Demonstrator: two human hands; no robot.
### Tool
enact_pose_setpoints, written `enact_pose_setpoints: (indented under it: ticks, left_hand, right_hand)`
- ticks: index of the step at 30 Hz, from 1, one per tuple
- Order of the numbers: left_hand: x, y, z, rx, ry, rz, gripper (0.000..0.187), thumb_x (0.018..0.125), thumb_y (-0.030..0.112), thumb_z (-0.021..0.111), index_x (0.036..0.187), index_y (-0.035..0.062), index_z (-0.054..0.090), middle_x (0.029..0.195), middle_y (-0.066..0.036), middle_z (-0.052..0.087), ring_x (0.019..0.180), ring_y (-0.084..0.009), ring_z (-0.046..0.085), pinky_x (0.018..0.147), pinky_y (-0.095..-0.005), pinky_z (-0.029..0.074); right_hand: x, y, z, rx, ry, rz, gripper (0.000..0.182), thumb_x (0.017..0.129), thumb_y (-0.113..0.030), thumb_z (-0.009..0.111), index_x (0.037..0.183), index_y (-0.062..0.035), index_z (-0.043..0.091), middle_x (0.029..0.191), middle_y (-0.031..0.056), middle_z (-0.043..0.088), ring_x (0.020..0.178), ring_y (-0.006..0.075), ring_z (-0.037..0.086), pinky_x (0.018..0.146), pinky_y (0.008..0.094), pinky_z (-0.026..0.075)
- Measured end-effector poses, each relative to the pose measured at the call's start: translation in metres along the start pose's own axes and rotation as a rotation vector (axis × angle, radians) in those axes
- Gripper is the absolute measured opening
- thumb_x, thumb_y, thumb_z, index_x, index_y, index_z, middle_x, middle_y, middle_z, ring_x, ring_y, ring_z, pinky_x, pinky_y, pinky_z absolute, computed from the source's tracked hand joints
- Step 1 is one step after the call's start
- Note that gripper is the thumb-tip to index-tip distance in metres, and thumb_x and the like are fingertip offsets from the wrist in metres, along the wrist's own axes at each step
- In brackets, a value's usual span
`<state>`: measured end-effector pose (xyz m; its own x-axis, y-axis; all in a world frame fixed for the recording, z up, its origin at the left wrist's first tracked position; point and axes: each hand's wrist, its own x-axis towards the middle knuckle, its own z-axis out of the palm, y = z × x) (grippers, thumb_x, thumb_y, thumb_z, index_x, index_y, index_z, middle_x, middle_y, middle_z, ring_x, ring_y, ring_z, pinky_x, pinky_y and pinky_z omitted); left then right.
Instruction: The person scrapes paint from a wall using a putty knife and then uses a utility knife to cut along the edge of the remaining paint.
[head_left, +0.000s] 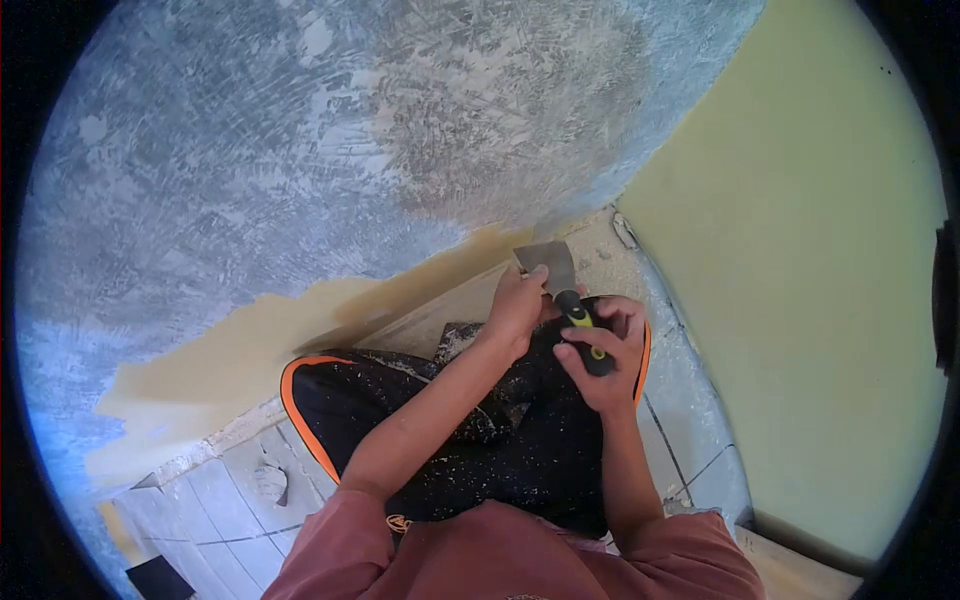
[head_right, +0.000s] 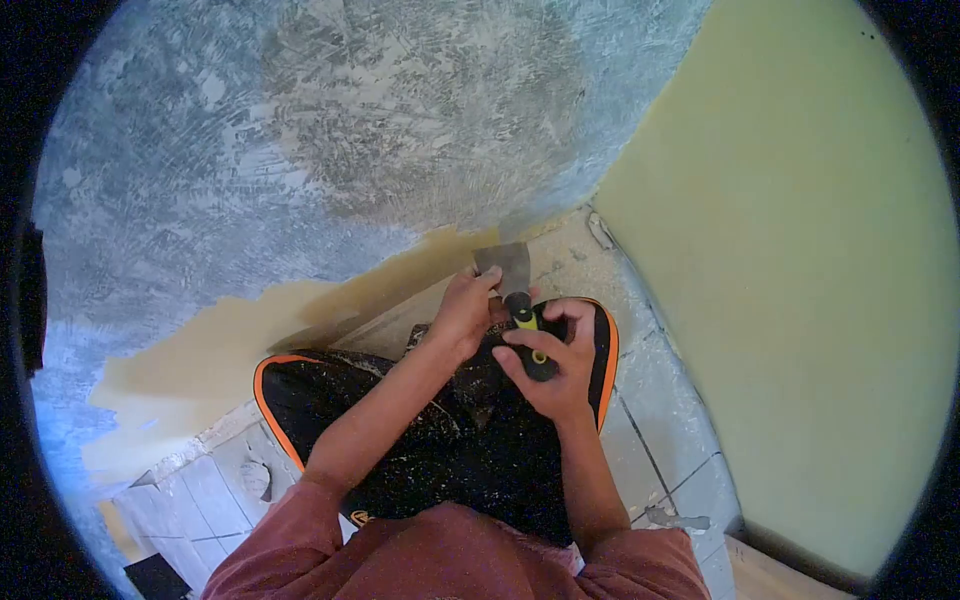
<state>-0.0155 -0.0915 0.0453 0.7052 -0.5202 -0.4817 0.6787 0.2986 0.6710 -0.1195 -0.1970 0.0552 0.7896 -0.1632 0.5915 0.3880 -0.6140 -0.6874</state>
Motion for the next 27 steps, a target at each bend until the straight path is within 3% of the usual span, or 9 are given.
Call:
enact_pose_setpoints:
  ticks: [1,8,10,13,17,21,24,25,27]
  left_hand:
    - [-0.009,0.005,0.004,-0.002,0.004,0.007,0.031,0.094,0.021,0.040,0.115,-0.0021,0.041,0.102,-0.015,0.055,0.089,-0.0248,0.060,0.073,-0.0347,0.053]
    - [-0.044,0.043,-0.047,0.379,-0.154,0.037,0.027,0.094,0.028,0.043,0.103,0.0030,0.050,0.091,-0.011,0.059,0.083,-0.0207,0.062,0.072,-0.0330,0.052]
    - [-0.040,0.043,-0.080,0.482,-0.115,0.090,0.026,0.093,0.028,0.043,0.098,0.0041,0.052,0.089,-0.010,0.060,0.083,-0.0196,0.062,0.072,-0.0330,0.052]
    - [-0.035,0.037,-0.105,0.494,0.111,0.162,0.025,0.092,0.030,0.047,0.092,0.0054,0.052,0.085,-0.009,0.060,0.082,-0.0187,0.062,0.072,-0.0325,0.052]
    - [-0.032,0.035,-0.096,0.385,0.119,0.173,0.023,0.090,0.029,0.051,0.090,0.0062,0.051,0.083,-0.008,0.060,0.082,-0.0185,0.062,0.072,-0.0328,0.052]
    - [-0.030,0.035,-0.092,0.310,0.163,0.088,0.023,0.089,0.028,0.052,0.091,0.0054,0.051,0.084,-0.008,0.059,0.081,-0.0192,0.061,0.073,-0.0333,0.052]
    - [-0.028,0.027,-0.091,0.226,0.164,0.047,0.023,0.088,0.027,0.052,0.096,0.0041,0.052,0.086,-0.009,0.058,0.083,-0.0201,0.061,0.074,-0.0340,0.051]
    - [-0.026,0.022,-0.091,0.229,0.162,0.046,0.023,0.088,0.027,0.052,0.096,0.0041,0.052,0.086,-0.009,0.058,0.083,-0.0201,0.061,0.074,-0.0340,0.051]
    - [-0.020,0.016,-0.093,0.127,0.162,-0.005,0.026,0.089,0.026,0.050,0.101,0.0033,0.052,0.086,-0.009,0.057,0.084,-0.0211,0.060,0.075,-0.0345,0.051]
  right_hand:
    - [0.019,-0.011,0.004,0.152,0.136,-0.049,0.019,0.068,-0.017,0.076,0.075,-0.0039,0.063,0.091,0.0122,0.050,0.087,0.0226,0.052,0.082,0.0378,0.042]
    - [0.107,-0.030,0.009,0.984,0.423,0.027,0.014,0.082,-0.009,0.061,0.075,-0.0033,0.050,0.056,0.0063,0.048,0.047,0.0170,0.046,0.049,0.0330,0.042]
    - [0.127,-0.040,-0.001,1.170,0.336,-0.216,0.014,0.083,-0.008,0.059,0.079,-0.0031,0.047,0.055,0.0072,0.050,0.043,0.0146,0.043,0.040,0.0291,0.035]
    - [0.134,-0.049,0.008,1.001,0.278,-0.445,0.015,0.081,-0.006,0.059,0.072,-0.0038,0.047,0.055,0.0064,0.052,0.044,0.0149,0.046,0.044,0.0291,0.038]
    - [0.115,-0.015,0.054,0.543,0.422,-0.349,0.020,0.076,-0.008,0.061,0.061,-0.0056,0.047,0.054,0.0047,0.054,0.045,0.0157,0.052,0.048,0.0282,0.043]
    - [0.109,-0.045,0.033,0.995,0.262,-0.469,0.020,0.073,-0.009,0.062,0.060,-0.0056,0.047,0.047,0.0042,0.051,0.043,0.0169,0.053,0.045,0.0259,0.043]
    - [0.103,-0.017,0.062,0.440,0.436,-0.504,0.023,0.074,-0.008,0.060,0.057,-0.0050,0.045,0.047,0.0038,0.051,0.039,0.0158,0.051,0.040,0.0274,0.043]
    - [0.101,-0.016,0.071,0.774,0.310,-0.334,0.022,0.073,-0.006,0.060,0.056,-0.0041,0.046,0.050,0.0053,0.053,0.041,0.0164,0.052,0.042,0.0294,0.046]
    - [0.090,-0.018,0.063,0.826,0.301,-0.422,0.020,0.072,-0.004,0.059,0.057,-0.0034,0.047,0.050,0.0057,0.053,0.041,0.0171,0.052,0.043,0.0296,0.046]
